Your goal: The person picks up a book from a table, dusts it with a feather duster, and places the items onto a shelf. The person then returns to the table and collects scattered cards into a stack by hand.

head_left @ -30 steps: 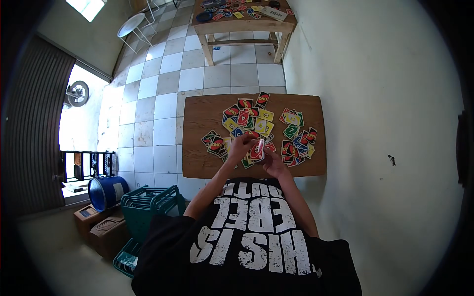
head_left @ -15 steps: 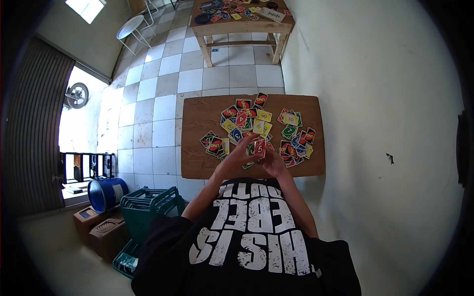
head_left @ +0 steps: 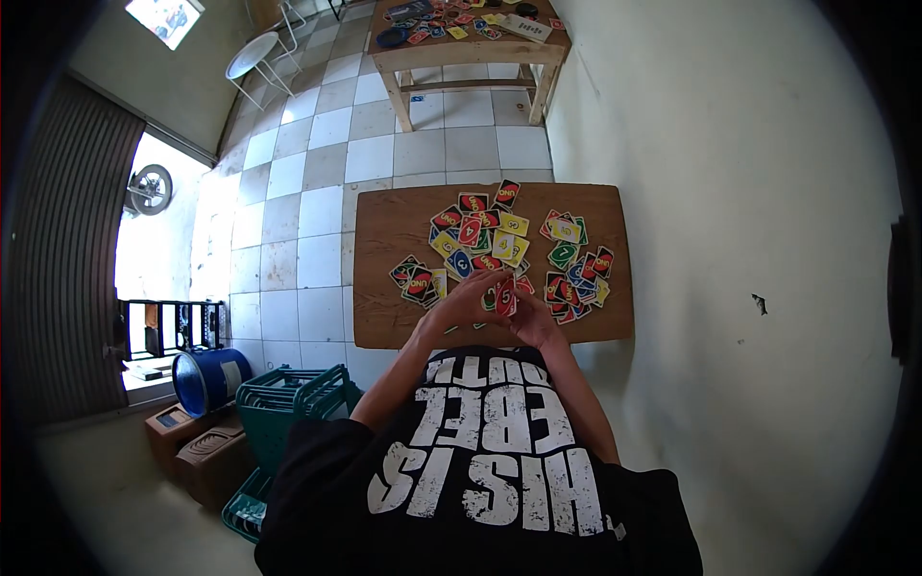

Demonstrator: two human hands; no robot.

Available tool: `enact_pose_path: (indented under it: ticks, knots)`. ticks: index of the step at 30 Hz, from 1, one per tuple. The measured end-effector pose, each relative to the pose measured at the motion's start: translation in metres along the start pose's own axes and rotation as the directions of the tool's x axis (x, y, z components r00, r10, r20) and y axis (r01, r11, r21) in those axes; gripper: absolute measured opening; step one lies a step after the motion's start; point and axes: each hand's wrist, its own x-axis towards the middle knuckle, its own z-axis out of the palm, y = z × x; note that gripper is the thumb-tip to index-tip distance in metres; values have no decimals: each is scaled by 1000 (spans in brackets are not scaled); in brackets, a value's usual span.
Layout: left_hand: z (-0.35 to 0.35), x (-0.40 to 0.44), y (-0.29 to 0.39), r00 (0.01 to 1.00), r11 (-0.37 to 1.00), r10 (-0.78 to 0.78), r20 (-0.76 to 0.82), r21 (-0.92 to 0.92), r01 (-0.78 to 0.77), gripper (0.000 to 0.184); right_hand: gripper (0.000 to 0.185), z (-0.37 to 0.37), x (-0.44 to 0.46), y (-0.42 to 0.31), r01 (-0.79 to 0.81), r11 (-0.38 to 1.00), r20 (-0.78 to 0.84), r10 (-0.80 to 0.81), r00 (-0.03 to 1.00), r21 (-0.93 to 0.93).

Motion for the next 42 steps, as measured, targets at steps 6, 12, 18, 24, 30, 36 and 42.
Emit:
enact_pose_path:
  ticks: [6, 12, 18, 24, 30, 36, 42]
  knots:
    - [-4, -4, 7, 1000, 1000, -19, 16, -11, 20, 98, 40, -5, 13, 3, 31, 1000, -13, -31, 999, 5]
    - [-5, -7, 13, 998, 999, 19, -62, 48, -16, 95, 42, -10, 22, 6, 24, 999, -28, -25, 999, -33]
    - [-5, -5, 4, 993, 998, 12, -120, 57, -5, 92, 31, -12, 22, 8, 33, 999, -70, -31, 997, 23]
    - [-6, -5, -1, 991, 995, 40, -127, 92, -28, 93, 27, -7, 21, 4, 40, 999, -69, -41, 997, -18]
    - [-8, -5, -3, 992, 997, 23, -126, 75, -14, 92, 27, -7, 22, 4, 41, 998, -64, -43, 997, -42]
    - [-5, -5, -4, 988, 994, -7, -152, 110, 24, 93, 26, -3, 19, 1, 51, 995, -37, -54, 998, -86]
    - [2, -8, -10, 979, 992, -42, -200, 107, 65, 90, 25, -17, 27, 11, 24, 993, -55, -31, 998, -113]
